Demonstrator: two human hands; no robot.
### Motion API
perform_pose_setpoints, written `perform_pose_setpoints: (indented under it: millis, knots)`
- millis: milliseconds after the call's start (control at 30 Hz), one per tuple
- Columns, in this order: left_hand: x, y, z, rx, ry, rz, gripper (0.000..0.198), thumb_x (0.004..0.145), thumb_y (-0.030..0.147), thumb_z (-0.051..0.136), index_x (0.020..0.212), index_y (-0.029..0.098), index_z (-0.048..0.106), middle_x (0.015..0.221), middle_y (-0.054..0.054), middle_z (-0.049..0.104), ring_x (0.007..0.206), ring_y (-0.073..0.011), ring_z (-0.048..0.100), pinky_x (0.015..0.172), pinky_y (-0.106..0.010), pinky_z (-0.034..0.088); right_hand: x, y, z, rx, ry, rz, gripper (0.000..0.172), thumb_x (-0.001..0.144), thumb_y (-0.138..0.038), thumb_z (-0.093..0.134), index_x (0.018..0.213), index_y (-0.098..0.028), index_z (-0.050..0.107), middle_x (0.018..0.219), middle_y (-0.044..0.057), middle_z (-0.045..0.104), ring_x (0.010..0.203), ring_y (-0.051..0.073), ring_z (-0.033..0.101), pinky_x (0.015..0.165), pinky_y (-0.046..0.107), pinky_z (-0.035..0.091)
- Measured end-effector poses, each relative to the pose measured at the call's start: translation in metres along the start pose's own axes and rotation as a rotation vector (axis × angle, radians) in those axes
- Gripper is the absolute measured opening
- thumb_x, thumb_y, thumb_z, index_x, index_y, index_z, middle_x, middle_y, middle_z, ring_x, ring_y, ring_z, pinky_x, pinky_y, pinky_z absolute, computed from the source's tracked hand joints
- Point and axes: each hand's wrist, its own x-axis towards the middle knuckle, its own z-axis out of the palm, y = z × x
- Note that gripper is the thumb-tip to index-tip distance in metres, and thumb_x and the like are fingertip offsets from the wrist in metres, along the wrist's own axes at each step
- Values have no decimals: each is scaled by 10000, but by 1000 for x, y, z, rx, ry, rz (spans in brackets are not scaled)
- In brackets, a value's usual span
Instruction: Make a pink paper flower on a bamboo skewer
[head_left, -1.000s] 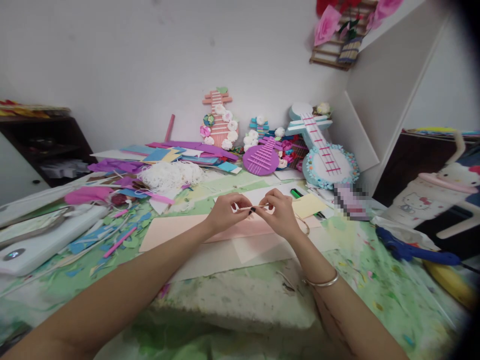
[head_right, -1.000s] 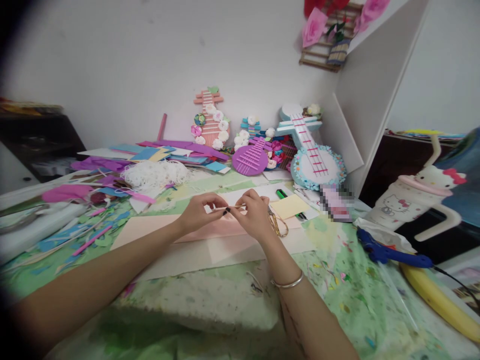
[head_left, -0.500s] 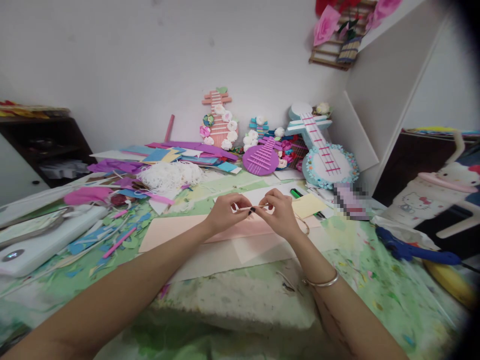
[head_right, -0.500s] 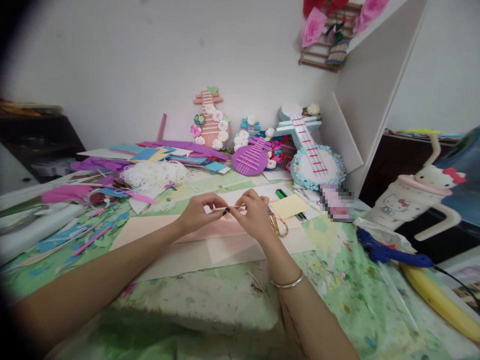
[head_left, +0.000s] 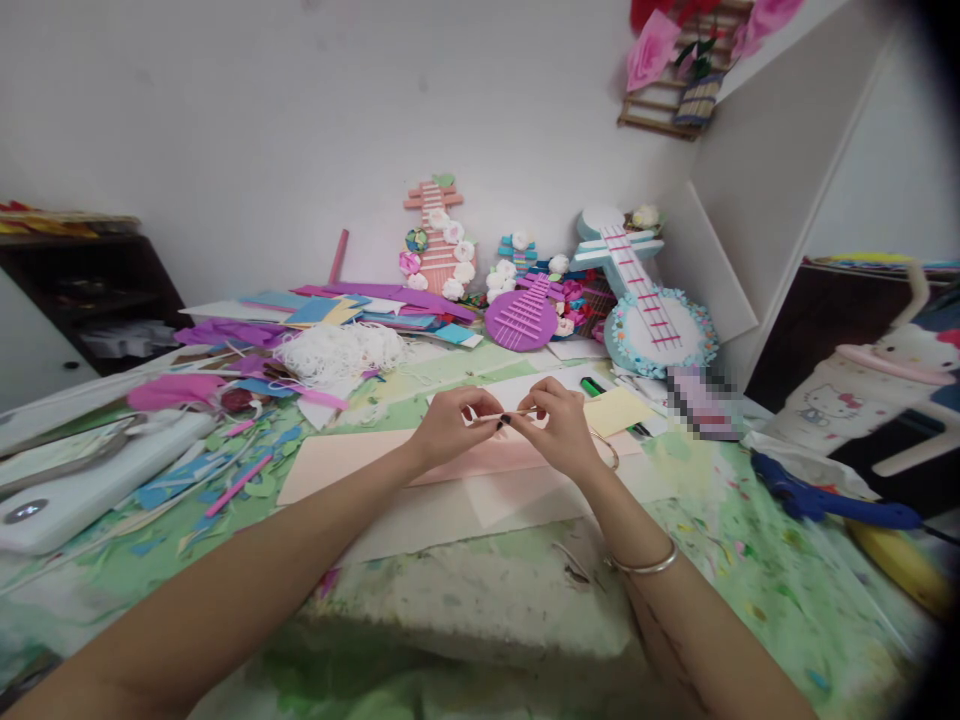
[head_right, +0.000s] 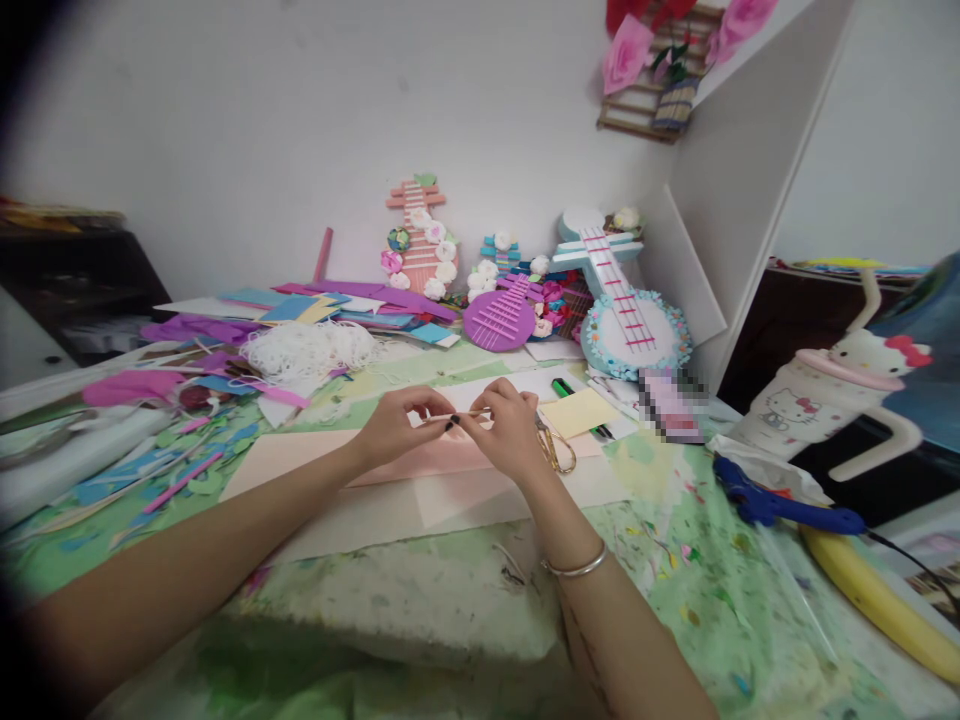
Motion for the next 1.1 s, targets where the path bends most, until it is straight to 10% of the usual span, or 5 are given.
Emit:
perform_pose_setpoints:
  millis: [1100]
  knots:
    - [-1,-1,1,-16,4,2,95,704,156,597,763,158,671,744,-33,673,664,-111,571,593,-219,440,0,-3,-1,-2,-5,0,292,824,-437,532,716,-178,611,817,30,564,760,154,541,768,339,275]
